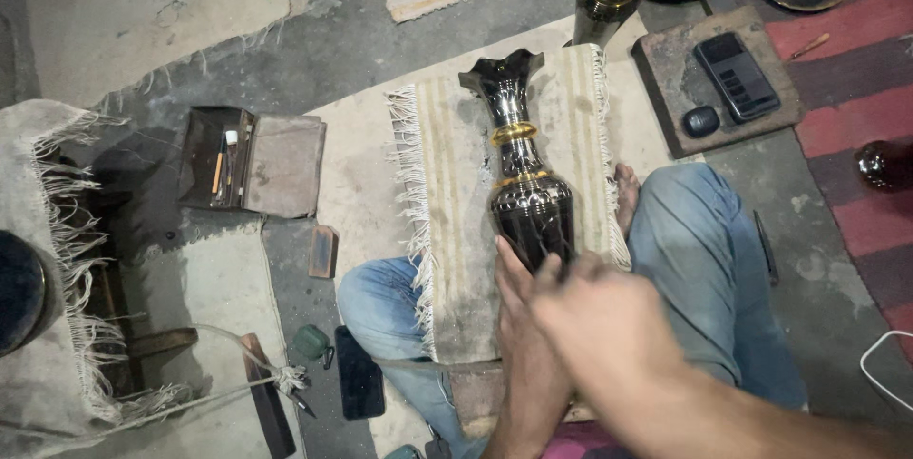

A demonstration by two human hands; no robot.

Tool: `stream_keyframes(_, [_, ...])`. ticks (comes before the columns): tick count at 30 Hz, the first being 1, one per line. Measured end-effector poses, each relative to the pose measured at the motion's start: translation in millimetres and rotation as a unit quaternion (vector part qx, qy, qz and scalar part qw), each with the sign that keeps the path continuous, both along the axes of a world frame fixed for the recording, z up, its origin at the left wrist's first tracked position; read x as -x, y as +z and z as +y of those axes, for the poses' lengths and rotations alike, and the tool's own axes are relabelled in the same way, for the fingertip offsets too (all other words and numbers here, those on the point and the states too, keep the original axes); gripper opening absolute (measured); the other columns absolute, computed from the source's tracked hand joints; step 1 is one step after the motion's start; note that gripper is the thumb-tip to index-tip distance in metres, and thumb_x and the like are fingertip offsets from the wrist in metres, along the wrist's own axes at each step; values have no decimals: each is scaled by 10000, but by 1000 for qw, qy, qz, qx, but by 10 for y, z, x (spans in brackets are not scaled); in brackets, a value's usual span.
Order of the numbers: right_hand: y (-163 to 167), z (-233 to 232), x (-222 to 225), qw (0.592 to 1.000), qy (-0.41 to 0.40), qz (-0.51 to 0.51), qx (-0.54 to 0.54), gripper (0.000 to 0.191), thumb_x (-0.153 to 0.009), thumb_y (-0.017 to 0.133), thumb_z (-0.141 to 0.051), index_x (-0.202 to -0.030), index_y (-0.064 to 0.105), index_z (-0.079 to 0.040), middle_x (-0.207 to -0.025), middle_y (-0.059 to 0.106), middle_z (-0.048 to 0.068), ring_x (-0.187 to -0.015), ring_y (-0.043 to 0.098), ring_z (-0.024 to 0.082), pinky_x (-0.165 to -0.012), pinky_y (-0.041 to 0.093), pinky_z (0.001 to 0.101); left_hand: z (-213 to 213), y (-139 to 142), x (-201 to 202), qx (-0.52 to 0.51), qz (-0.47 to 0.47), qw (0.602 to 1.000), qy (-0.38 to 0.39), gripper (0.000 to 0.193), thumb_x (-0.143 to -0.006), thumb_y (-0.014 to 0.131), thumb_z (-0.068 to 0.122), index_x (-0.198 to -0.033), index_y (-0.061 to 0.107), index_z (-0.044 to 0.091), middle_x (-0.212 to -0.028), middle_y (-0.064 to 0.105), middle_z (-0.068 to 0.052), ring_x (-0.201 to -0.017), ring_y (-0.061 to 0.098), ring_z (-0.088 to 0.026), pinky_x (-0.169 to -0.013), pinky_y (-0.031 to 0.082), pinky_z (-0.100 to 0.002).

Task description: The person sits on the floor holding a tall brass vase steady with one hand while using a small engraving tool in the other hand to carve decorative patterns into the vase's surface, repositioning the vase between passes to work different areas.

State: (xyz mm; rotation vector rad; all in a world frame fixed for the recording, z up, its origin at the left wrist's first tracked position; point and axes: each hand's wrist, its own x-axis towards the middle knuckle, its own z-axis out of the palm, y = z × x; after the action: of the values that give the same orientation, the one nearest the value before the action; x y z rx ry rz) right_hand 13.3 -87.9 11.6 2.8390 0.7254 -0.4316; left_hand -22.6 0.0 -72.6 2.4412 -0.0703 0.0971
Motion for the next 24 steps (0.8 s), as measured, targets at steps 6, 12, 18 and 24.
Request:
stream_keyframes(6, [-320, -873, 104, 967, 95, -111, -209, 627, -639, 607, -161, -1265, 655, -159, -1318, 600, 184, -945, 716, 337, -654, 592, 400, -56, -46, 22, 133, 51, 987, 71, 1197, -769, 815, 277, -1584, 3, -57, -1537, 295, -405, -1304, 461, -579, -1046, 446, -561])
stream_keyframes(12, [-681, -1373, -292, 970, 206, 22, -130, 700, -752, 589, -202, -1450, 539, -223, -1540, 490, 110, -950, 657, 237, -721, 604, 387, -45, -37, 17, 107, 40, 990, 77, 1169, -755, 801, 221, -1578, 23, -69, -1543, 306, -403, -1310, 481, -571, -1046, 458, -534])
stream_keyframes(18, [-700, -1436, -753, 920, 354, -37, -165, 564, -731, 645, -120, -1289, 644, -200, -1537, 519, 59, -961, 681, 256, -617, 604, 354, -1, -25, 16, 106, 69, 989, 72, 1180, -766, 793, 225, -1580, -9, -70, -1524, 319, -403, -1288, 494, -565, -1039, 465, -535])
stream_keyframes(24, [-423, -1261, -1053, 849, 486, -122, -165, 179, -808, 706, -169, -944, 767, -68, -1304, 643, 153, -786, 713, 270, -688, 654, 404, 5, -41, 22, 93, 61, 991, 71, 1201, -749, 801, 219, -1574, -22, -69, -1517, 320, -411, -1283, 492, -577, -1023, 464, -546])
